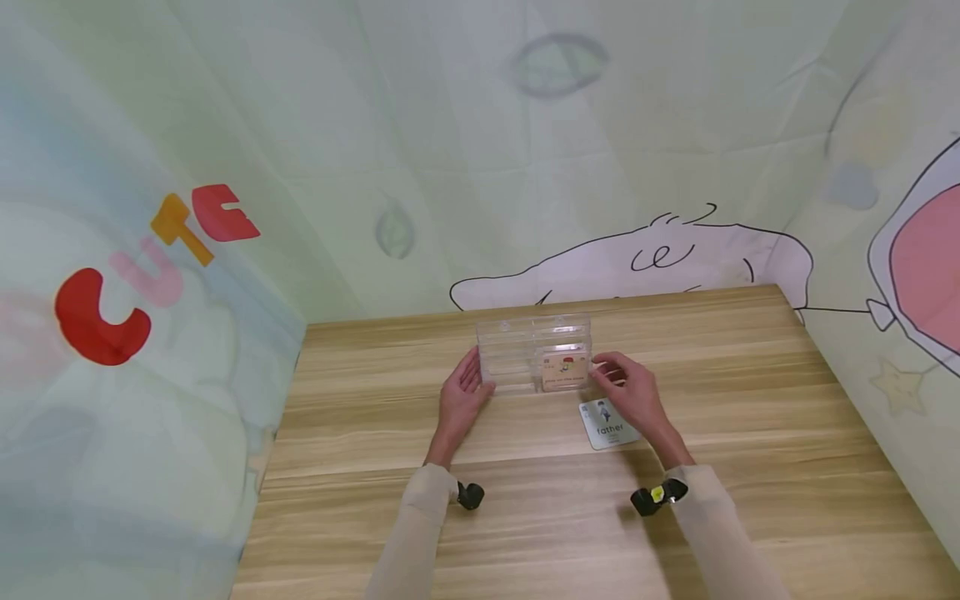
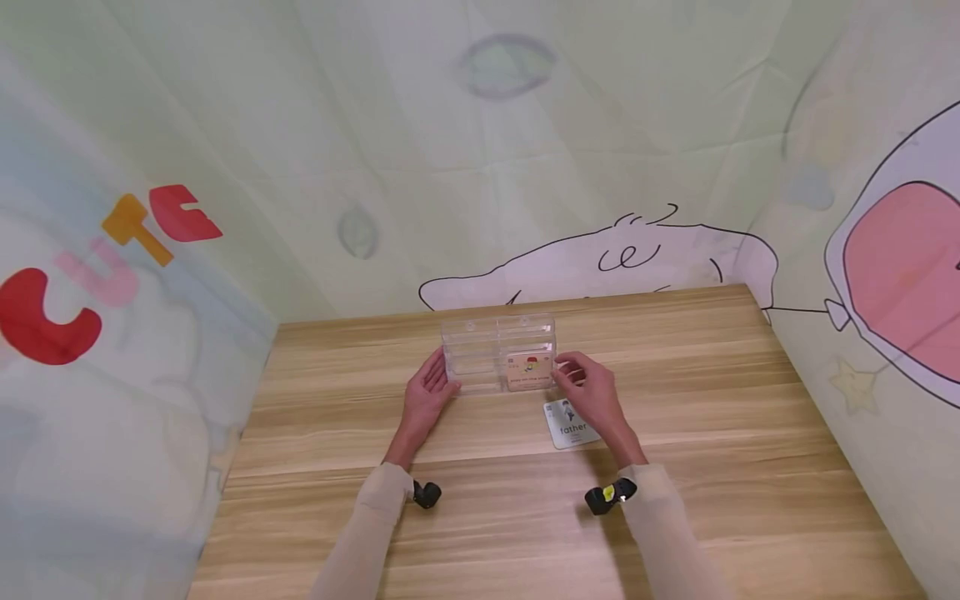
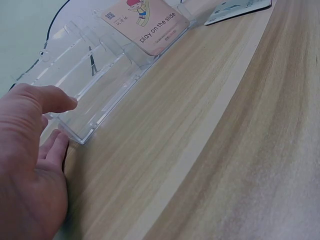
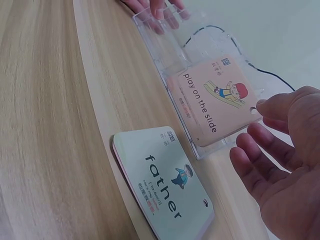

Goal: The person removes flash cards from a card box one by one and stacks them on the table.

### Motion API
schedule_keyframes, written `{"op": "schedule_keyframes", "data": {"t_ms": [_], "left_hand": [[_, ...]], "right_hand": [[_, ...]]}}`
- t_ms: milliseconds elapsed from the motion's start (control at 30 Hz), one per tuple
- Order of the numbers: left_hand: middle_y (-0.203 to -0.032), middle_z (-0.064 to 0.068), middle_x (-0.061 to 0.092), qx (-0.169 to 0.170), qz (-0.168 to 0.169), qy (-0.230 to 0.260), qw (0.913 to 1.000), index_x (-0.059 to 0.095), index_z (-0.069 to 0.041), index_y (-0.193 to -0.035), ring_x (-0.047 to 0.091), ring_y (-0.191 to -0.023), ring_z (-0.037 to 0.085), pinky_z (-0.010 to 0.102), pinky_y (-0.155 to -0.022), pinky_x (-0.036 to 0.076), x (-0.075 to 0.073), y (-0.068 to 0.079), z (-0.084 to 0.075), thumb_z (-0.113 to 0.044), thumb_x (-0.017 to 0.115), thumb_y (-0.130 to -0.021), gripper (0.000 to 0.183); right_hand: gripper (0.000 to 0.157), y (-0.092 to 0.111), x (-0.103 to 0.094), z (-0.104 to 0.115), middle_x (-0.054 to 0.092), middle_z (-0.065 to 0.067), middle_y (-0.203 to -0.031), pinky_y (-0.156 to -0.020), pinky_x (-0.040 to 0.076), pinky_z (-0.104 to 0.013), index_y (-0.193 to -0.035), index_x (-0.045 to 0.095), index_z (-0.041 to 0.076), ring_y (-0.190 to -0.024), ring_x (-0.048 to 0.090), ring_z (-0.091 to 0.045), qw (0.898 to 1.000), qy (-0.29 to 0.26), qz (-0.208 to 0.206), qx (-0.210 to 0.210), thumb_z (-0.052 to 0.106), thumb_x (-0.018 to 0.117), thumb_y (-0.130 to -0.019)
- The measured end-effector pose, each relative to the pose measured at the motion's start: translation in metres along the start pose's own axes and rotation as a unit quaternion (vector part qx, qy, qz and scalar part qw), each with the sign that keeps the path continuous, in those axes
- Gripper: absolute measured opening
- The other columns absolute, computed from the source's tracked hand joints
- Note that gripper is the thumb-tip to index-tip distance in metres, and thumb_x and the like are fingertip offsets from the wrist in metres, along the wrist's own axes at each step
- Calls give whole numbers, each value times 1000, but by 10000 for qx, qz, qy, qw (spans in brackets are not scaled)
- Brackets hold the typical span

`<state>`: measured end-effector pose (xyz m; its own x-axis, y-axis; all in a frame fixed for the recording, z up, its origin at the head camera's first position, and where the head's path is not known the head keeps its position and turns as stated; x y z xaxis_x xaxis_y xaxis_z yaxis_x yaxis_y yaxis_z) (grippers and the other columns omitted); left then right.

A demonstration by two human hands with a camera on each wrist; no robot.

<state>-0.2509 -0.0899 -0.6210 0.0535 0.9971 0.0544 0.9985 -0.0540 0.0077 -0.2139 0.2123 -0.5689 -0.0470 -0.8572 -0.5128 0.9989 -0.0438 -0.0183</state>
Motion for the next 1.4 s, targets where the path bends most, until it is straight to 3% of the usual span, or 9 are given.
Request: {"op": "schedule_keyframes", "data": {"t_ms": [1400], "left_hand": [[-159, 18, 44, 38, -12, 59, 10000, 41, 0, -157, 43, -146, 29, 30, -118, 40, 1, -2, 1, 13, 70, -91, 73]], "right_hand": [[30, -4, 13, -5, 69, -15, -114, -93, 58, -46, -129, 66, 7, -105, 65, -31, 9988, -454, 152, 38, 19, 71, -101]]}}
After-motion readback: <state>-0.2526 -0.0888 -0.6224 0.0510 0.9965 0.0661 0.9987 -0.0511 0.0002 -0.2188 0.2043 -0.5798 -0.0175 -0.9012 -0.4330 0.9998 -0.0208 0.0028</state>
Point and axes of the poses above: each hand's wrist, its own y-axis away from the middle knuckle, its own x-axis out of the palm, z = x × y, the point moved 3 cm from there along -y, towards the middle knuckle
